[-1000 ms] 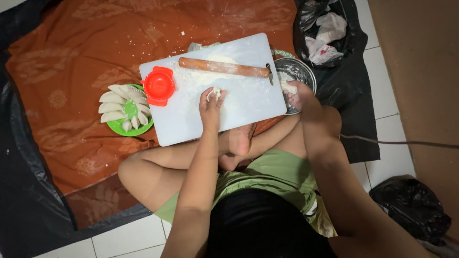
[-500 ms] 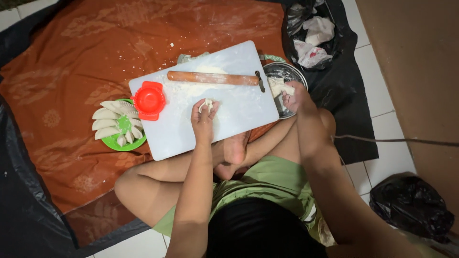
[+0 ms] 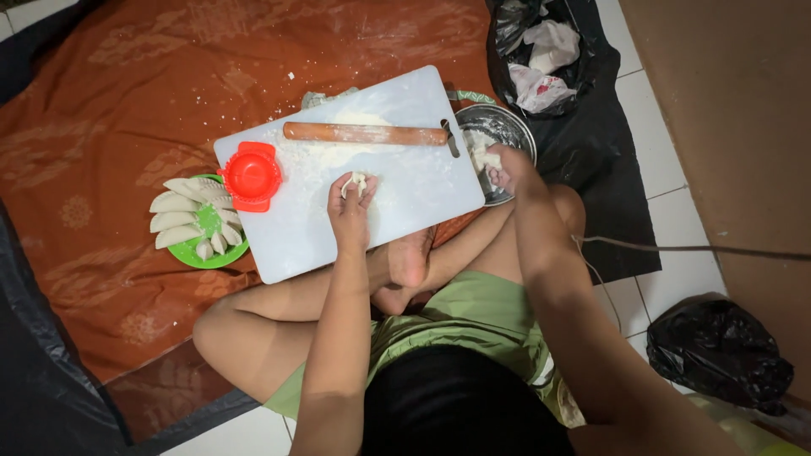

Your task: Rolling out dough and using a plastic mold to shape individual pastries.

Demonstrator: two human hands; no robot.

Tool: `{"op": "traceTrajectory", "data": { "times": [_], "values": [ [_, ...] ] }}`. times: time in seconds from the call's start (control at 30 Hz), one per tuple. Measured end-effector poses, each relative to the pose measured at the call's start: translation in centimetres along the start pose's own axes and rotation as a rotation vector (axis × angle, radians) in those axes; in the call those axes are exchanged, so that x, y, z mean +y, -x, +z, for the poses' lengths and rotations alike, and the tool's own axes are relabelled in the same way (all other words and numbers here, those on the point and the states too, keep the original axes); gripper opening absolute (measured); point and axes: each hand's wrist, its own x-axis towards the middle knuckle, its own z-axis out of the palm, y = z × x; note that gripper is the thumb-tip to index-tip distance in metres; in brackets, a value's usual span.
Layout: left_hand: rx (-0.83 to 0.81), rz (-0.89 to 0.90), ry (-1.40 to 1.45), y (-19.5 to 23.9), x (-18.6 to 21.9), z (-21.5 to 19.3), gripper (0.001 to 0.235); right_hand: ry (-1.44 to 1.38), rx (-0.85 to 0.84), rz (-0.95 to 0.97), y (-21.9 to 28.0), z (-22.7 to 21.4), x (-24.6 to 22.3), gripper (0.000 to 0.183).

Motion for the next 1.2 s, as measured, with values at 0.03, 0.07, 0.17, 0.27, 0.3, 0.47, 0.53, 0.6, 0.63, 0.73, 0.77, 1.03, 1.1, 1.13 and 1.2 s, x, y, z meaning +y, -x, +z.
{"op": "traceTrajectory", "data": {
  "times": [0.03, 0.07, 0.17, 0.27, 0.3, 0.47, 0.53, 0.6, 0.63, 0.73, 0.77, 1.03, 1.1, 1.13, 1.2],
  "values": [
    [0.004, -0.002, 0.0, 0.0, 0.2, 0.0, 0.025, 0.003, 0.0, 0.003, 0.8, 0.2, -0.4, 0.025],
    [-0.003, -0.009, -0.007, 0.0, 0.4, 0.2, 0.025, -0.034, -0.018, -0.012, 1.5, 0.2, -0.7, 0.026],
    [-0.018, -0.014, -0.014, -0.2, 0.6, 0.4, 0.025, 0.03, -0.024, -0.174, 3.0, 0.8, -0.3, 0.034],
    [-0.017, -0.013, -0.005, -0.1, 0.5, 0.3, 0.025, 0.448, 0.09, -0.481, 0.4, 0.2, 1.3, 0.045],
    [-0.019, -0.008, 0.006, -0.1, 0.5, 0.3, 0.025, 0.762, 0.19, -0.646, -1.2, -0.2, 1.9, 0.049],
    [-0.025, -0.02, 0.004, -0.2, 0.7, 0.4, 0.025, 0.985, 0.206, -0.753, 3.1, 1.9, 0.6, 0.03],
    [-0.028, -0.03, 0.009, -0.1, 0.7, 0.3, 0.026, 1.039, 0.216, -0.744, 3.4, 2.2, 0.6, 0.028],
    [-0.034, -0.027, 0.003, 0.0, 1.0, 0.4, 0.024, 1.209, 0.241, -0.76, 2.8, 2.0, 0.7, 0.022],
    [-0.036, -0.031, 0.003, 0.0, 0.9, 0.4, 0.024, 1.209, 0.243, -0.756, 3.4, 2.0, 0.7, 0.022],
    [-0.037, -0.026, 0.002, 0.0, 0.9, 0.3, 0.024, 1.184, 0.275, -0.729, 3.5, 1.0, 0.9, 0.027],
    [-0.037, -0.028, 0.004, 0.1, 1.0, 0.4, 0.025, 1.089, 0.249, -0.661, 2.4, 0.1, 1.3, 0.027],
    [-0.072, -0.046, 0.019, -0.1, 0.7, -0.5, 0.025, 0.012, 0.052, -0.36, 8.3, -0.2, -2.3, 0.028],
    [-0.084, -0.137, 0.112, -0.4, 0.9, -0.6, 0.029, -0.261, -0.018, -0.295, 10.8, 0.3, -4.0, 0.016],
    [-0.085, -0.131, 0.115, -0.7, 0.6, -1.0, 0.029, -0.259, -0.022, -0.301, 12.0, 1.2, -4.0, 0.016],
    [-0.062, -0.232, 0.218, -1.4, 0.2, -1.7, 0.028, -0.436, -0.057, -0.344, 14.3, 2.8, -3.9, 0.039]
  ]
}}
